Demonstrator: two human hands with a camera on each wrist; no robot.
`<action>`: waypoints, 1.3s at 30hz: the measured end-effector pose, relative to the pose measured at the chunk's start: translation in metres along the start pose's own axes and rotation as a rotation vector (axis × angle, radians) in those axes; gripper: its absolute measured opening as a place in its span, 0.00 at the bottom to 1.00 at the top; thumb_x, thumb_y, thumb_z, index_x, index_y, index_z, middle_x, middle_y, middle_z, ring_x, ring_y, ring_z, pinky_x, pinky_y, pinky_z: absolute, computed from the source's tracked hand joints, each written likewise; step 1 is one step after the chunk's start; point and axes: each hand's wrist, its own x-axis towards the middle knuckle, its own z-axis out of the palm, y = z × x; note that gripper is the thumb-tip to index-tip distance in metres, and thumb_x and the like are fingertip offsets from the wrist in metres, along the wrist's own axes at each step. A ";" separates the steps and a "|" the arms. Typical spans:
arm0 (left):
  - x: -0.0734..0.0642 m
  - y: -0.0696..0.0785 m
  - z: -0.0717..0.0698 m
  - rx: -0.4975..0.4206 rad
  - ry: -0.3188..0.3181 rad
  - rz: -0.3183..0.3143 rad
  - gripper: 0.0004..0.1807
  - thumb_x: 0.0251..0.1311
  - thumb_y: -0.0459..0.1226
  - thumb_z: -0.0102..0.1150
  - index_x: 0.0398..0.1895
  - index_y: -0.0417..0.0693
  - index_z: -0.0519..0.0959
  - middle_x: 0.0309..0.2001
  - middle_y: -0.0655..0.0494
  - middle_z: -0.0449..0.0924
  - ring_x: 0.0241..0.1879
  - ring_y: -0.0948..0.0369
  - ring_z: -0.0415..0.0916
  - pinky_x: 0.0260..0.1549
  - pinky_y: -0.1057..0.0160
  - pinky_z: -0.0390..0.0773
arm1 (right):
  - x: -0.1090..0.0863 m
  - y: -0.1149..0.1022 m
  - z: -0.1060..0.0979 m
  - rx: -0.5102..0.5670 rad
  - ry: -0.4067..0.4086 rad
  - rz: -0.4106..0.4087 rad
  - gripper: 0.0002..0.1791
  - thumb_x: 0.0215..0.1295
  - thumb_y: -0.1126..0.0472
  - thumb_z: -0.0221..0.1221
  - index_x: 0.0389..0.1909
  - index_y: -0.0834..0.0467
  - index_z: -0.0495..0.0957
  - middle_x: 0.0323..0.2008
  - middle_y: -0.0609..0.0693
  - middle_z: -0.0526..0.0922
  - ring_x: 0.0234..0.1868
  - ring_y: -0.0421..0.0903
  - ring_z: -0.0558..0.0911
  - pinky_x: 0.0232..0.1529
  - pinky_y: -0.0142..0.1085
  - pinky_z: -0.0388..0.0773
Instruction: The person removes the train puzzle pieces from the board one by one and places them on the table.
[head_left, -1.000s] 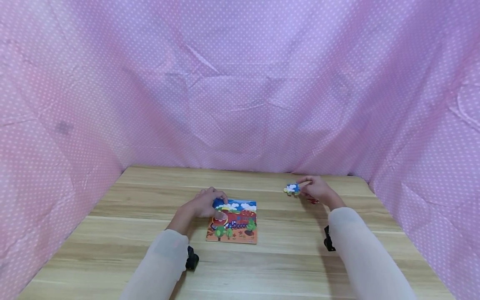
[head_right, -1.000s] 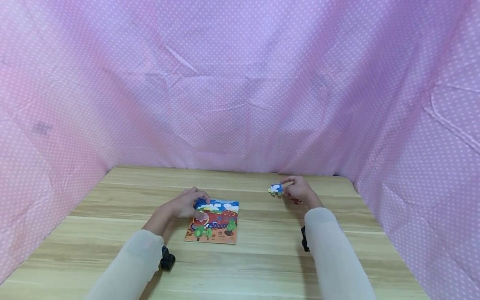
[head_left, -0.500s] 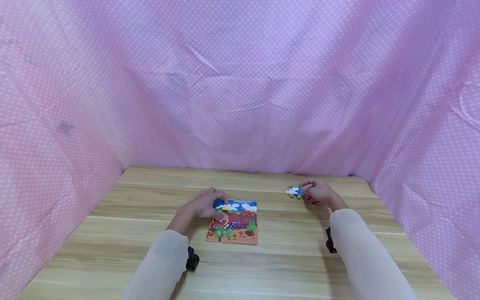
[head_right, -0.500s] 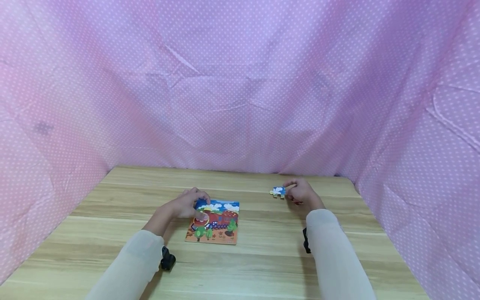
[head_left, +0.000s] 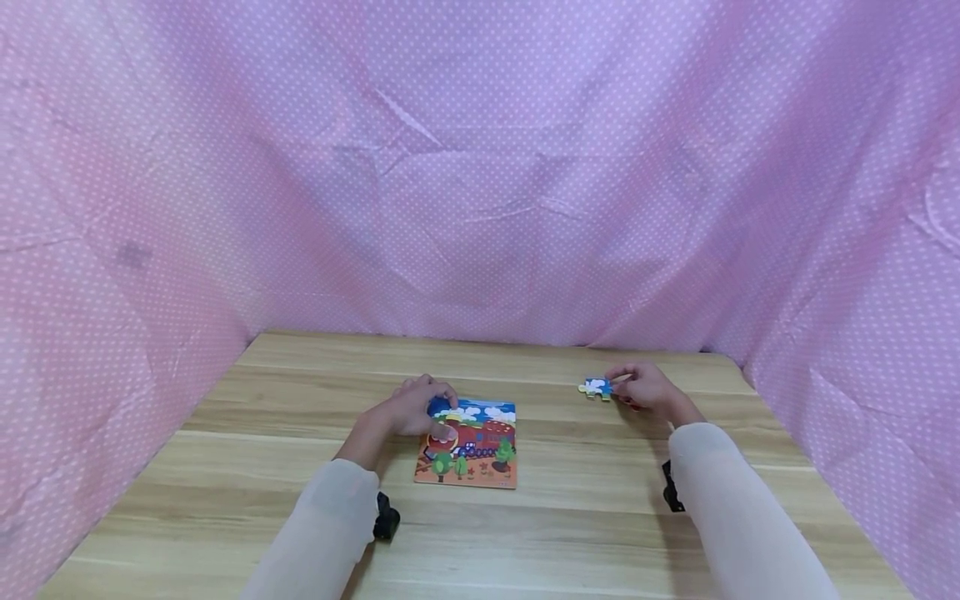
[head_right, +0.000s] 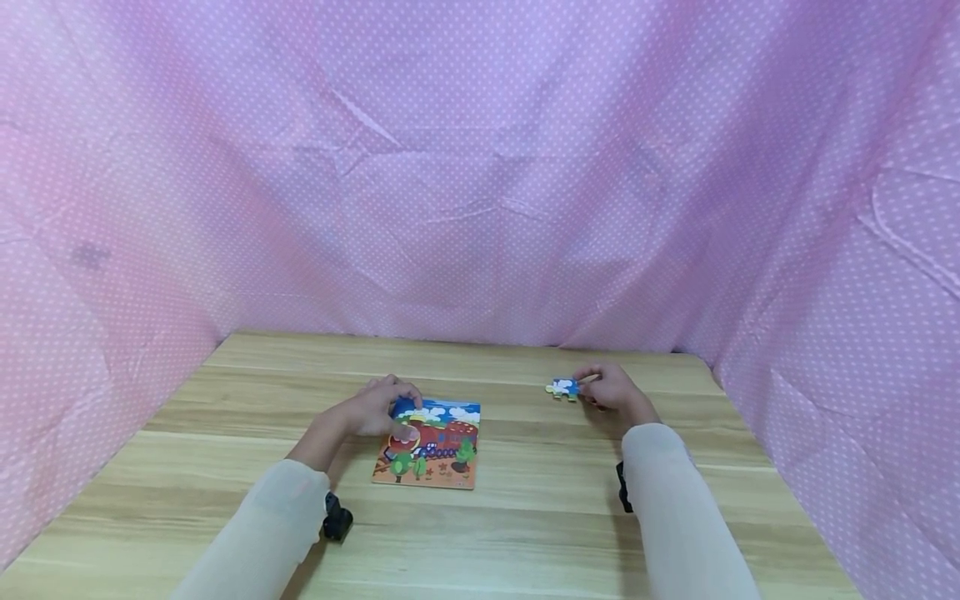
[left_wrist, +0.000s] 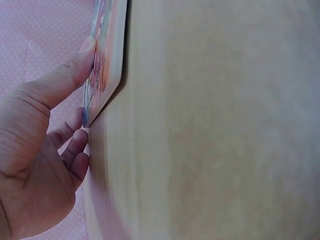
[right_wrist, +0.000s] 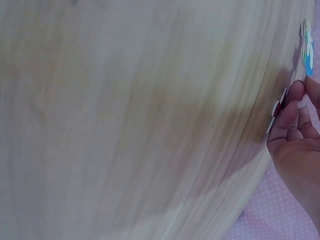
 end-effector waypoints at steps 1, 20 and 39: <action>0.000 0.000 0.000 -0.002 0.000 -0.001 0.18 0.53 0.50 0.78 0.44 0.73 0.78 0.58 0.57 0.71 0.55 0.52 0.61 0.60 0.42 0.63 | 0.000 0.001 0.000 -0.004 -0.002 -0.004 0.17 0.72 0.74 0.54 0.59 0.74 0.72 0.24 0.48 0.74 0.22 0.41 0.67 0.24 0.32 0.66; 0.001 0.001 0.002 0.010 -0.005 -0.020 0.18 0.54 0.51 0.77 0.45 0.74 0.78 0.59 0.58 0.70 0.56 0.53 0.61 0.61 0.42 0.63 | 0.002 0.002 -0.001 -0.017 -0.011 0.007 0.16 0.71 0.74 0.53 0.58 0.74 0.72 0.25 0.49 0.76 0.21 0.40 0.68 0.23 0.31 0.66; 0.000 0.001 0.003 0.015 -0.007 -0.022 0.18 0.55 0.51 0.76 0.46 0.75 0.78 0.60 0.57 0.70 0.57 0.52 0.61 0.61 0.41 0.64 | 0.003 -0.004 -0.005 -0.088 -0.059 -0.019 0.19 0.72 0.73 0.51 0.61 0.72 0.70 0.42 0.60 0.79 0.33 0.47 0.74 0.30 0.36 0.72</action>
